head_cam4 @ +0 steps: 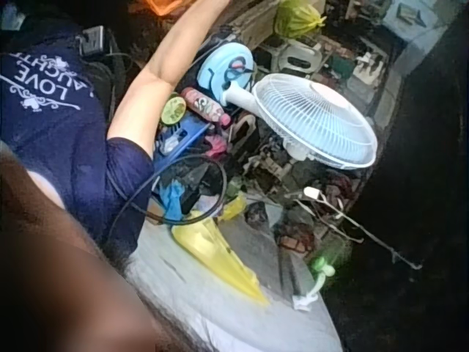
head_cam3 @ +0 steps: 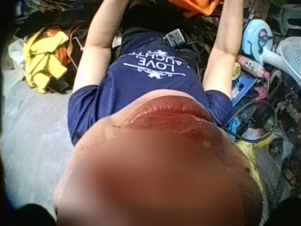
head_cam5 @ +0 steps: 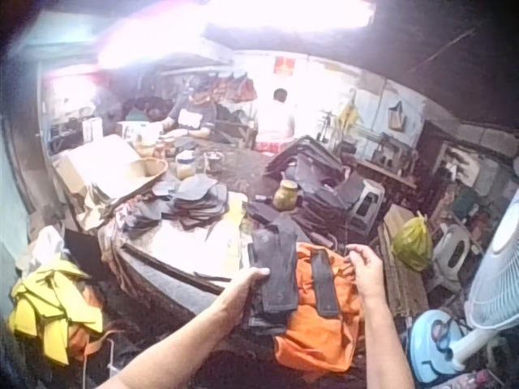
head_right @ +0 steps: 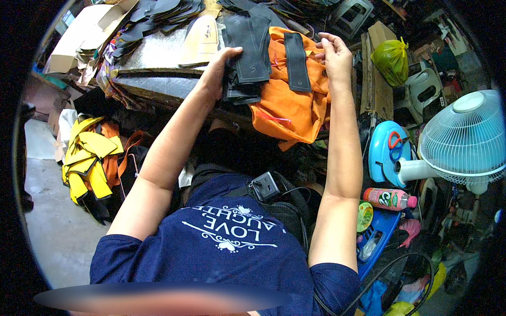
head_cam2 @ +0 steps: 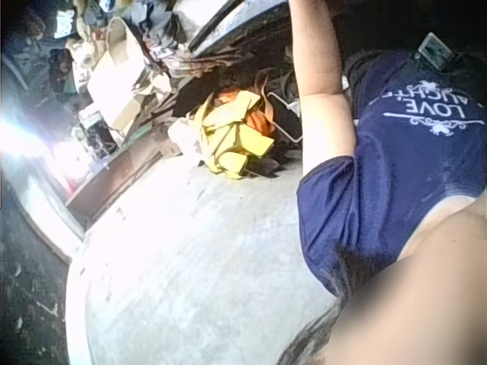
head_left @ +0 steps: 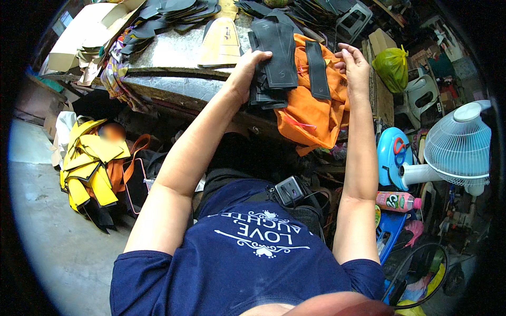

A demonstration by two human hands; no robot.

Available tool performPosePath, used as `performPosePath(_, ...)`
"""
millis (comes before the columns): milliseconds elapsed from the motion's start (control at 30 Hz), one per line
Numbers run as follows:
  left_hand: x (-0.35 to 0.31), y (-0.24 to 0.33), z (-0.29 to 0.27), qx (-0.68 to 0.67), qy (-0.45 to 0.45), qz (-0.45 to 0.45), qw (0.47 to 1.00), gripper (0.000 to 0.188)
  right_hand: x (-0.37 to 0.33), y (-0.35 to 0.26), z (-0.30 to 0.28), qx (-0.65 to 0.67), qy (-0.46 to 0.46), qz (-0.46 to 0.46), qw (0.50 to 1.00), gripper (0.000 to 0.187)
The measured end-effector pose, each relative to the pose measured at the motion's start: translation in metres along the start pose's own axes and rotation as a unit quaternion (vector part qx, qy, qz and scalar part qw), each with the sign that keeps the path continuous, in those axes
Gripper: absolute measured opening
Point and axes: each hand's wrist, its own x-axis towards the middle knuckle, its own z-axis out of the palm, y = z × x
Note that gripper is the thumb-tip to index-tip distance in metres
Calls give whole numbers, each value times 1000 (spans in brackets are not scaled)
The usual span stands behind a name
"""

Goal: The person sorts black and yellow material pieces on a cluttered workbench, ties a bundle with a rubber band, then uses a pen to mark several cardboard templates. The person also moves other pieces aside to access the work area.

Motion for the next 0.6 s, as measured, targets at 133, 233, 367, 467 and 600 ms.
performPosePath(133,1,1,0,28,-11,23,999,43,-11,-19,11,-7,4,14,1000,19)
performPosePath(233,0,1,0,37,-21,28,999,45,-24,-32,28,-13,-26,-58,998,16)
performPosePath(367,0,-1,3,62,-3,55,997,40,-39,-48,55,-93,-84,-132,983,19)
performPosePath(467,-2,0,4,29,-26,57,998,44,-48,-55,73,-199,-122,-185,955,40)
performPosePath(600,-5,2,3,-48,-38,-2,998,46,-55,-58,90,-304,-91,-212,924,59)
